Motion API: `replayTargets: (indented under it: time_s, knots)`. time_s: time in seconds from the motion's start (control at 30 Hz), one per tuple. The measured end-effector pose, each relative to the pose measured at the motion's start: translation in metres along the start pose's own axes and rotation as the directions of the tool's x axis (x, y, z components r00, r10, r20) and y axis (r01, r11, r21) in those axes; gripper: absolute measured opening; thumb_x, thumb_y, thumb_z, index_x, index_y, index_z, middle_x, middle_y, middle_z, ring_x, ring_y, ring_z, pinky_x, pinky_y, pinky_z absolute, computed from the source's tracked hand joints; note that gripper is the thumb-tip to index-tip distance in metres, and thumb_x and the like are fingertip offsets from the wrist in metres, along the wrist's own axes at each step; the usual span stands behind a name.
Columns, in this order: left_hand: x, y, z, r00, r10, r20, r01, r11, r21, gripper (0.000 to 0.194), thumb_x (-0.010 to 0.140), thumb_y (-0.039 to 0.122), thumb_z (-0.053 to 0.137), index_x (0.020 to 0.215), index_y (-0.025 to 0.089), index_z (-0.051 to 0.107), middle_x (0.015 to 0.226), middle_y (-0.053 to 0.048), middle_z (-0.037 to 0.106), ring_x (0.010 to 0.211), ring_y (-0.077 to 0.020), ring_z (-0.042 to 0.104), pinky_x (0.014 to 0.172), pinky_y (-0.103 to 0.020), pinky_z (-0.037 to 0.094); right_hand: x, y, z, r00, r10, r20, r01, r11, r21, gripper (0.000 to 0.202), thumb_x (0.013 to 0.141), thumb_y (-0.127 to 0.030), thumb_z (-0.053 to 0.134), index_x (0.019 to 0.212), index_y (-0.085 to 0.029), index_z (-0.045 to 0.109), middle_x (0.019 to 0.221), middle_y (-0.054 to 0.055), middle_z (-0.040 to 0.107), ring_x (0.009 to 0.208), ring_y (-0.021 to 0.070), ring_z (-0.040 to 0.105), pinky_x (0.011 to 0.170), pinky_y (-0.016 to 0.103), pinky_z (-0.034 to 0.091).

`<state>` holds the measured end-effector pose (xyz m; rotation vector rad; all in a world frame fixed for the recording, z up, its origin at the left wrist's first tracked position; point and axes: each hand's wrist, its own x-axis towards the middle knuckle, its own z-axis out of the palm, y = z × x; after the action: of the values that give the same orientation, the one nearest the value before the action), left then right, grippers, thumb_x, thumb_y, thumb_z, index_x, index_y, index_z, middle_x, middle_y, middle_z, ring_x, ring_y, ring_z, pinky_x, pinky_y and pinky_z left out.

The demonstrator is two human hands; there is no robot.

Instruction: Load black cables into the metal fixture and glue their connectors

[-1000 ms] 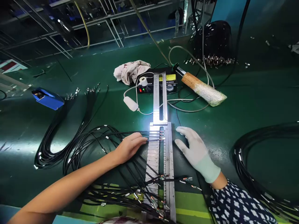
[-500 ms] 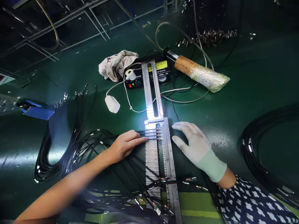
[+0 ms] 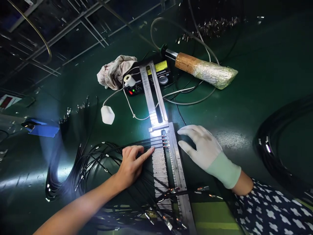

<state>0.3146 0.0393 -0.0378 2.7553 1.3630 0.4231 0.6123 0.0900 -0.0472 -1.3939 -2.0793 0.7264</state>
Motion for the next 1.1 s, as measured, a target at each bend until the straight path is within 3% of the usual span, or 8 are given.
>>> replayTargets:
  time_s: [0.2,0.37,0.47,0.6,0.7,0.83,0.93,1.1]
  knots:
    - [0.022,0.002,0.001,0.999,0.048,0.018,-0.047,0.997,-0.054,0.044,0.097,0.013,0.039,0.137,0.027,0.052,0.095,-0.006,0.056,0.088,-0.0195,0.049,0.082,-0.037,0.030,0.002,0.001,0.000,0.999,-0.020,-0.034,0.020,1.000,0.000,0.023,0.096,-0.035,0.048,0.108,-0.025,0.066,0.113,0.005,0.066,0.108,0.0273,0.059,0.094,0.048,0.050]
    - [0.045,0.010,0.013,0.990,0.125,0.061,-0.128,0.991,0.050,0.038,0.099,0.019,0.039,0.132,0.028,0.057,0.088,-0.005,0.057,0.081,-0.0189,0.048,0.078,-0.036,0.028,0.001,0.004,0.002,0.996,-0.063,-0.062,0.063,0.998,0.004,0.021,0.097,-0.032,0.049,0.108,-0.025,0.065,0.114,0.005,0.066,0.110,0.0266,0.059,0.098,0.047,0.048]
    - [0.042,0.012,0.005,0.993,0.104,0.055,-0.108,0.991,0.079,0.037,0.099,0.015,0.036,0.129,0.023,0.058,0.092,-0.007,0.059,0.085,-0.0204,0.049,0.078,-0.037,0.029,0.001,0.005,0.001,0.997,-0.061,-0.056,0.061,0.998,0.004,0.020,0.097,-0.031,0.049,0.108,-0.025,0.065,0.115,0.004,0.066,0.110,0.0260,0.059,0.099,0.047,0.047]
    - [0.018,0.015,-0.021,0.955,0.176,0.237,-0.117,0.962,-0.245,0.024,0.101,0.022,0.042,0.120,0.018,0.056,0.099,-0.008,0.061,0.092,-0.0195,0.052,0.082,-0.034,0.035,0.001,0.004,0.000,0.997,-0.060,-0.046,0.060,0.998,0.005,0.020,0.097,-0.031,0.049,0.107,-0.025,0.065,0.115,0.004,0.066,0.110,0.0261,0.059,0.099,0.047,0.047]
    - [-0.001,0.017,-0.032,0.922,0.186,0.340,-0.010,0.888,-0.460,0.015,0.100,0.027,0.048,0.109,0.018,0.056,0.099,-0.006,0.062,0.095,-0.0177,0.054,0.087,-0.032,0.039,0.000,0.004,0.000,0.997,-0.064,-0.034,0.064,0.998,0.007,0.021,0.097,-0.032,0.049,0.107,-0.024,0.065,0.114,0.005,0.067,0.109,0.0268,0.059,0.098,0.047,0.047]
    - [-0.005,0.017,-0.023,0.984,-0.037,0.174,0.132,0.806,-0.577,0.012,0.100,0.022,0.046,0.095,0.018,0.056,0.090,-0.004,0.059,0.086,-0.0148,0.054,0.078,-0.026,0.044,0.000,0.003,0.000,0.998,-0.062,-0.024,0.061,0.998,-0.015,0.021,0.097,-0.032,0.049,0.107,-0.024,0.065,0.115,0.004,0.066,0.109,0.0260,0.058,0.098,0.047,0.047]
    - [0.003,0.014,-0.013,0.975,-0.220,0.023,0.198,0.822,-0.534,0.011,0.099,0.021,0.047,0.093,0.018,0.056,0.086,-0.003,0.057,0.080,-0.0136,0.054,0.072,-0.024,0.044,0.001,0.003,0.000,0.997,-0.071,-0.030,0.070,0.997,-0.020,0.021,0.097,-0.032,0.049,0.107,-0.024,0.065,0.115,0.004,0.066,0.109,0.0257,0.058,0.099,0.047,0.046]
    - [0.010,0.005,-0.012,0.985,-0.149,0.082,0.170,0.905,-0.391,0.018,0.101,0.020,0.042,0.100,0.017,0.060,0.086,-0.003,0.058,0.078,-0.0134,0.056,0.070,-0.023,0.045,0.001,0.006,0.001,0.997,-0.074,-0.035,0.074,0.997,-0.013,0.021,0.097,-0.033,0.049,0.106,-0.025,0.066,0.114,0.003,0.067,0.109,0.0254,0.059,0.099,0.046,0.047]
